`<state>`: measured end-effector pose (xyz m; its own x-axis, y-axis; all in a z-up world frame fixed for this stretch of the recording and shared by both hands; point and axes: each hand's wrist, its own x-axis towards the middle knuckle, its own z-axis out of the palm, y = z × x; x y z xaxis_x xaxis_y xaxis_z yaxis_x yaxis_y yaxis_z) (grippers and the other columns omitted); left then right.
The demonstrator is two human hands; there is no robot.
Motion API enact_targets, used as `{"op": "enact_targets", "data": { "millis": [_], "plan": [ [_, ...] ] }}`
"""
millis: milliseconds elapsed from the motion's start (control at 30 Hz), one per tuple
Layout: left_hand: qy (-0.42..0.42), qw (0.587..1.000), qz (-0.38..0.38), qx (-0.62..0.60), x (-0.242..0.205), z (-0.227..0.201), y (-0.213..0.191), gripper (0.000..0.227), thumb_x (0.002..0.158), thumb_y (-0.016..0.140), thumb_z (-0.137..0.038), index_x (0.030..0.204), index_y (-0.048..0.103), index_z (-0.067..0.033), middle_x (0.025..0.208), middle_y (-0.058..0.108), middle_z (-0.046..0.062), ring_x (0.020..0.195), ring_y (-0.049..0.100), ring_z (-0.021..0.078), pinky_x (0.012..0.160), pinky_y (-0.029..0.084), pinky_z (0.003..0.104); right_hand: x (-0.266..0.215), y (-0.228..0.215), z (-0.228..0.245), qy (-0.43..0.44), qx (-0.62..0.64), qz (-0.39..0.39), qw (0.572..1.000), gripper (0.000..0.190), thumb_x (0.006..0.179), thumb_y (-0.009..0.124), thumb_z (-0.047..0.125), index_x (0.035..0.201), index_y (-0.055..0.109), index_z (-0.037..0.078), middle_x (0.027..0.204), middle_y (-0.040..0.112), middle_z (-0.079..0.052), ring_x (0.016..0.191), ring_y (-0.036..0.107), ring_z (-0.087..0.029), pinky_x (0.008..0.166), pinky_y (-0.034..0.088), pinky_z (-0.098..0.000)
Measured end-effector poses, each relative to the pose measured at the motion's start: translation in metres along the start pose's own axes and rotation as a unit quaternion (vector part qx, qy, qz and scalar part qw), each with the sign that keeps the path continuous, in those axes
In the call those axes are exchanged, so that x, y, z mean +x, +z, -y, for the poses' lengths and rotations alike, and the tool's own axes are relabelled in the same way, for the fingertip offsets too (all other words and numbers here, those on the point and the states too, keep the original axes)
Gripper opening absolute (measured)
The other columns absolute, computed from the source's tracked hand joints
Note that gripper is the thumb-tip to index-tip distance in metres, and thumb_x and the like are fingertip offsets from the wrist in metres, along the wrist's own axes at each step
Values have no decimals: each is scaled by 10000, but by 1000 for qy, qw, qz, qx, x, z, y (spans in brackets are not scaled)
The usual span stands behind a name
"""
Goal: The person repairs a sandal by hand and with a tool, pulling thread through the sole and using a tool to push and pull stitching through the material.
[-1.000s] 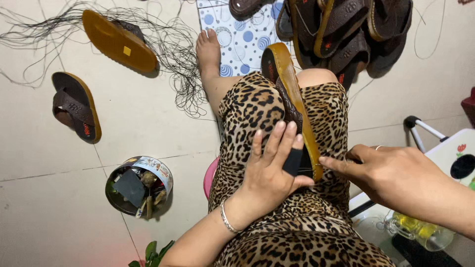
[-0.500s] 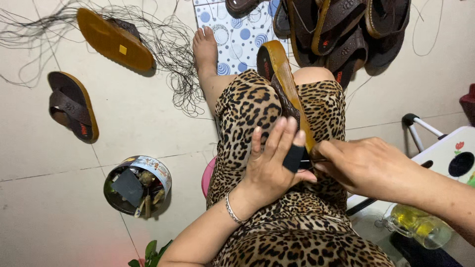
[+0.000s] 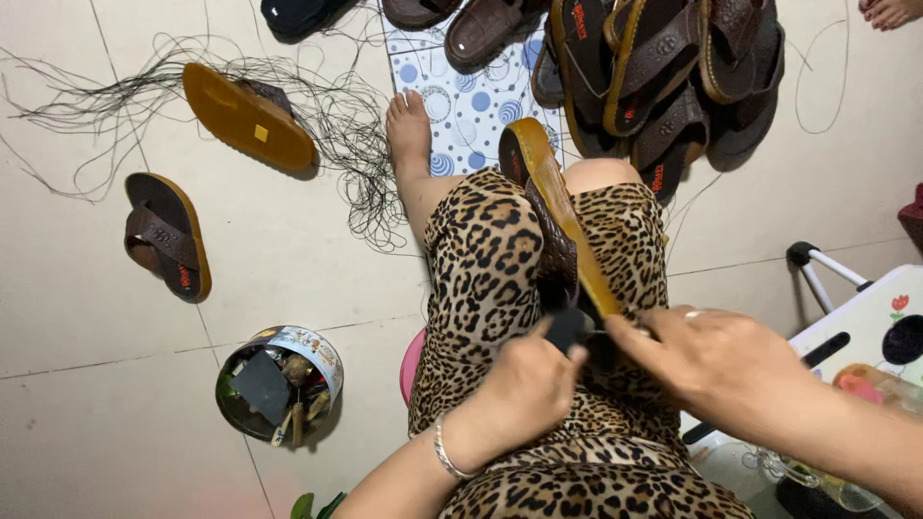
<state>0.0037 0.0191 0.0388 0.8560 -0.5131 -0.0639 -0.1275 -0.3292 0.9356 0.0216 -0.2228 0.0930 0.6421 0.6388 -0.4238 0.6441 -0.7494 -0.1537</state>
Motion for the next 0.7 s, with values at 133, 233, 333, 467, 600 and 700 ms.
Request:
{"op": "enact_targets", "data": {
  "millis": [133,233,333,467,600,700],
  "plan": [
    [-120,985,45,-117,6,1,-15,277,1057,482,-115,1323,475,-37,816,609,137,444,531,145,358,533,212,-56,-11,-40,128,-46,109,985,1074,653,642,-2,1548,328,502,827,649,159,581,736,-145,514,503,-395],
    [83,991,-102,-5,12,7,-22,437,1027,532,51,1435,399,127,1360,611,326,1110,728,409,1004,642,393,-52,-26,-61,172,97,21,980,564,825,576,563,1378,604,453,977,813,148,769,809,-72,581,612,-269],
    [2,999,-14,39,11,-5,-2,569,982,643,-31,1502,420,19,776,606,111,678,549,262,572,485,377,-16,4,-38,177,463,-51,867,322,821,735,270,1114,831,175,1107,872,4,1003,825,-123,944,614,-288],
    [-5,997,-48,-54,8,4,11,259,1051,442,-47,1147,608,128,595,481,28,374,492,170,294,366,240,-5,24,-3,147,736,-122,650,351,1008,584,163,714,672,-7,956,657,-131,879,621,-196,638,510,-288],
    [22,976,-174,-126,8,0,-9,121,1027,516,-14,1082,592,62,731,581,64,484,521,151,449,439,260,-29,5,-8,65,651,67,754,353,955,697,274,655,643,96,663,674,-22,587,573,-129,550,476,-297],
    [-39,968,-179,-171,7,-5,-30,142,991,636,-26,1128,599,-15,634,434,-69,522,438,71,517,406,220,-49,0,-19,115,503,68,854,213,898,721,362,791,793,192,699,805,104,576,701,-44,553,546,-240]
  ]
}}
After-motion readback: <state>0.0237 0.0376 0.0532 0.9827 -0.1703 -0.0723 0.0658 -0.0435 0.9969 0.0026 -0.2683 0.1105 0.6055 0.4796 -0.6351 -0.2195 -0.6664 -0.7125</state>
